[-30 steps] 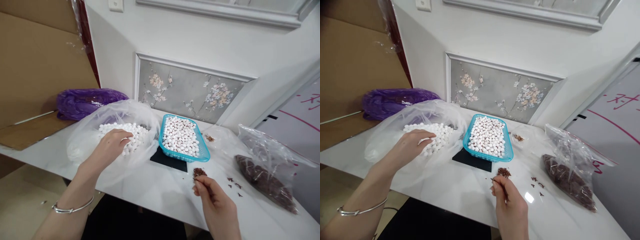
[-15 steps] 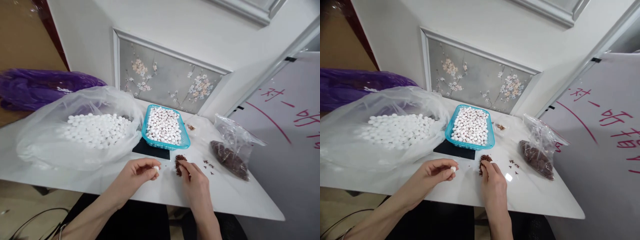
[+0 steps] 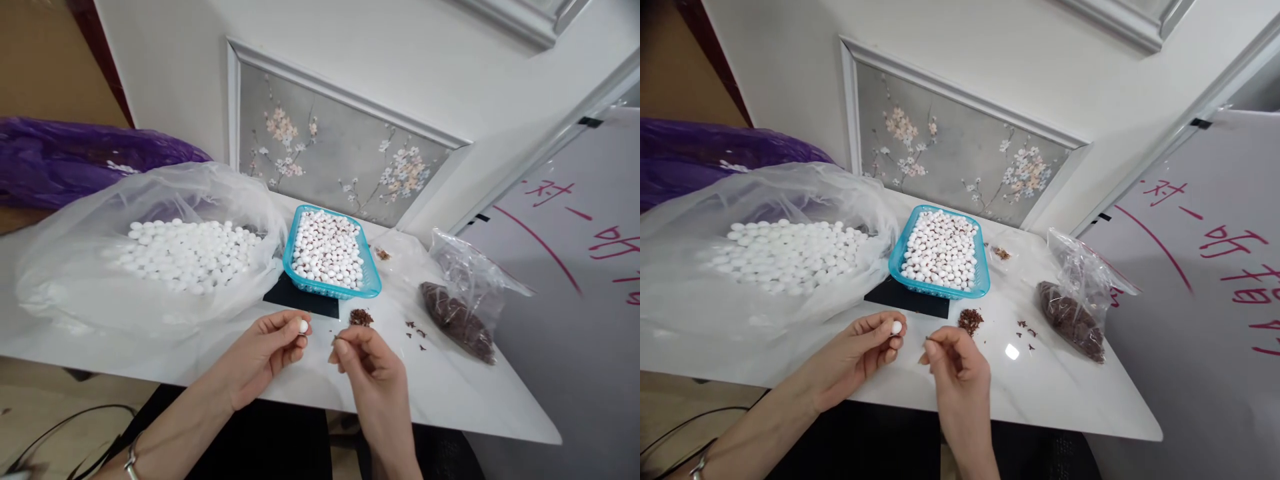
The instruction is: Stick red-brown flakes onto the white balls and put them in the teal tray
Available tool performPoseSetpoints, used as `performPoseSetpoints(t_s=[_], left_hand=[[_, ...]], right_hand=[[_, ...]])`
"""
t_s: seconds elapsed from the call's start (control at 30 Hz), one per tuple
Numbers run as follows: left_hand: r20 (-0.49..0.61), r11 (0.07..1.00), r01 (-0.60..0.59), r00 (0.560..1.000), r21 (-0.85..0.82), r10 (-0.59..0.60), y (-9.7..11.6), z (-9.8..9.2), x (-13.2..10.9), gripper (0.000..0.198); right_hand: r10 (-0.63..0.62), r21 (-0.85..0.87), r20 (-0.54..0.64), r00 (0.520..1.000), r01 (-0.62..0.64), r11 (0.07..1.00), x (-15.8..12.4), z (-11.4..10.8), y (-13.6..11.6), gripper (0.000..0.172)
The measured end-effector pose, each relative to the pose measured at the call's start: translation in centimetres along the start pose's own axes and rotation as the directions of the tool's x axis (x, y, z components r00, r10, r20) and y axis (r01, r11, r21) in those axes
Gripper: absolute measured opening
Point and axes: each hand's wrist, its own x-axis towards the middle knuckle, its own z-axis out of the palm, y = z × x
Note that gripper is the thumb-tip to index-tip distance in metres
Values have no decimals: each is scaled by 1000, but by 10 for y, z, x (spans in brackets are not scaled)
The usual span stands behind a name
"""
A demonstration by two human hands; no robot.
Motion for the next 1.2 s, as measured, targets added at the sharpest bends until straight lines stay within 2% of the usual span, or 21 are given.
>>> performPoseSetpoints(t_s=[0.13,0.33,0.53,0.7,1.2], left_hand=[[83,1000,-20,996,-6,21,-3,-2,-5,17],[96,998,-56,994,-40,59,-6,-4,-7,17],[57,997,-56,997,-48,59,-4,-4,-7,12],[88,996,-79,993,-33,81,-5,-4,-8,15],[10,988,-144,990,62,143,-7,-5,-7,13]], right_hand=[[-29,132,47,998,22,991,-5,23,-9,14],[-125,180,55,991,113,977,-4,39,-8,11],[-190,99,27,981,187,977,-7,42,-1,11],[-174,69,27,984,172,983,-9,42,0,11],[-109,80,40,993,105,991,-6,43,-1,16]])
